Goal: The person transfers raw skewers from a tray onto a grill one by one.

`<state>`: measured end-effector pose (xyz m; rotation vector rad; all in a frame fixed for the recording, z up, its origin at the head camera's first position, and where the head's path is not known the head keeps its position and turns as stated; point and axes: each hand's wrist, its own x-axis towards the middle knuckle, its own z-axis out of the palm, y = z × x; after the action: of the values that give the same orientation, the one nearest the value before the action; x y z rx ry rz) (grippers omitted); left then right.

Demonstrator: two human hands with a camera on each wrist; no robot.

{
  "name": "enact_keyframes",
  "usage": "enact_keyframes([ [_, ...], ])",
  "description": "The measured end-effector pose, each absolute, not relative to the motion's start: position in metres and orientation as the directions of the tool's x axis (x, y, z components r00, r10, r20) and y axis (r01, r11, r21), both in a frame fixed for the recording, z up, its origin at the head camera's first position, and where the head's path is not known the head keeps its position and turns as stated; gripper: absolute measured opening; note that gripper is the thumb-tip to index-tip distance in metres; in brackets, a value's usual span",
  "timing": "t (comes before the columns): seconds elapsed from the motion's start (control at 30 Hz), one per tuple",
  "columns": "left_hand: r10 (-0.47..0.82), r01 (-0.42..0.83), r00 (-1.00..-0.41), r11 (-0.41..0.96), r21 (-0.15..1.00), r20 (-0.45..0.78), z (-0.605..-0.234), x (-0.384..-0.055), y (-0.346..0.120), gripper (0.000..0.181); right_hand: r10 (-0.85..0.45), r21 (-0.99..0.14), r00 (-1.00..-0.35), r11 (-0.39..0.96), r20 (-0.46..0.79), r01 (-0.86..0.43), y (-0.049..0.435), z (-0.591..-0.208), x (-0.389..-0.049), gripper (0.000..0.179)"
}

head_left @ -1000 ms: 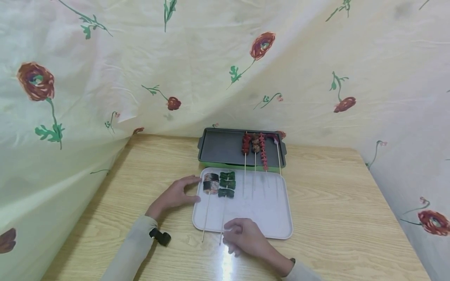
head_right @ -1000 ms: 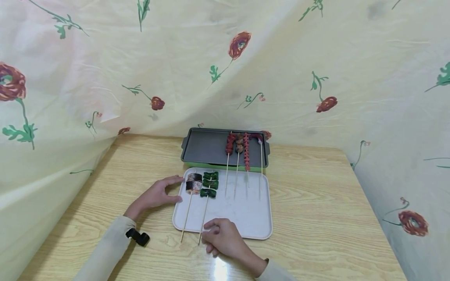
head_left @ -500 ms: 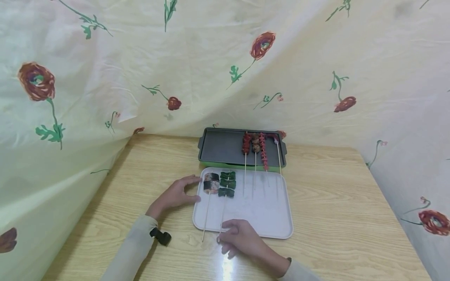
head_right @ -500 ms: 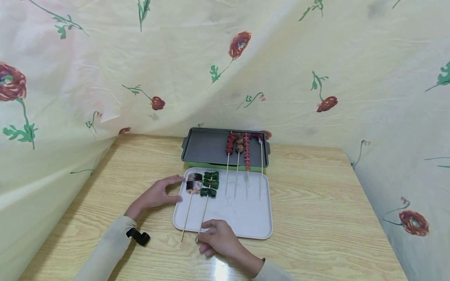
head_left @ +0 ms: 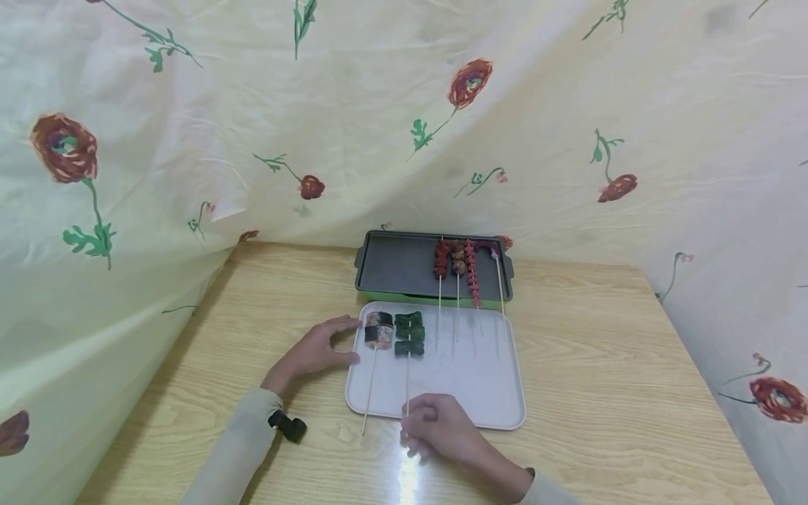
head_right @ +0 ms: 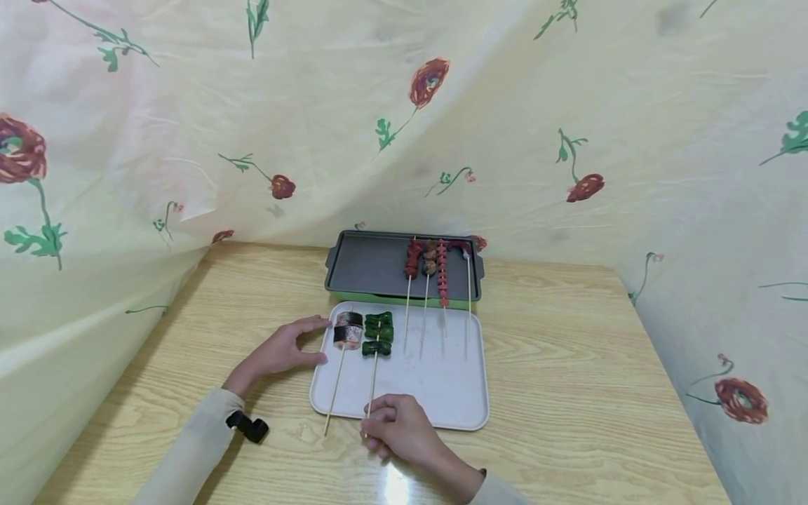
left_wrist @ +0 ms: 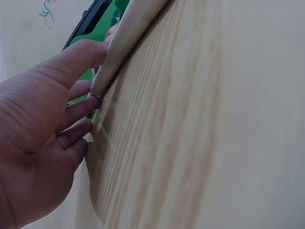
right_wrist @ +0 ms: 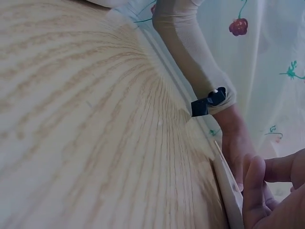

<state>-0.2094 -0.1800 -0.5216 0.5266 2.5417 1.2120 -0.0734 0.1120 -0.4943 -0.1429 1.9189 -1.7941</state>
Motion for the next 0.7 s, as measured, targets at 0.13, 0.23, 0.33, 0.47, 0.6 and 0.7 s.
enact_keyframes([
  [0.13, 0.436, 0.204, -0.895, 0.587, 0.784, -0.093, -0.523, -0.210, -0.180, 0.072, -0.415, -0.957, -0.863, 0.155, -0.289, 0.246, 0.116, -0.491, -0.070, 0.034],
  [0.23, 0.438, 0.206, -0.894, 0.586, 0.784, -0.093, -0.525, -0.211, -0.180, 0.072, -0.416, -0.958, -0.864, 0.166, -0.283, 0.234, 0.118, -0.491, -0.067, 0.033],
  [0.33, 0.438, 0.207, -0.894, 0.586, 0.784, -0.092, -0.524, -0.211, -0.180, 0.072, -0.420, -0.962, -0.867, 0.162, -0.269, 0.220, 0.120, -0.489, -0.063, 0.031],
  [0.47, 0.435, 0.204, -0.896, 0.589, 0.782, -0.094, -0.523, -0.210, -0.180, 0.072, -0.426, -0.965, -0.868, 0.173, -0.253, 0.197, 0.122, -0.481, -0.059, 0.030],
  [0.6, 0.431, 0.199, -0.897, 0.592, 0.781, -0.098, -0.522, -0.209, -0.179, 0.072, -0.432, -0.967, -0.871, 0.199, -0.233, 0.160, 0.125, -0.472, -0.057, 0.030],
  [0.7, 0.432, 0.198, -0.897, 0.590, 0.783, -0.099, -0.520, -0.208, -0.178, 0.072, -0.433, -0.968, -0.876, 0.214, -0.211, 0.128, 0.127, -0.466, -0.057, 0.029],
])
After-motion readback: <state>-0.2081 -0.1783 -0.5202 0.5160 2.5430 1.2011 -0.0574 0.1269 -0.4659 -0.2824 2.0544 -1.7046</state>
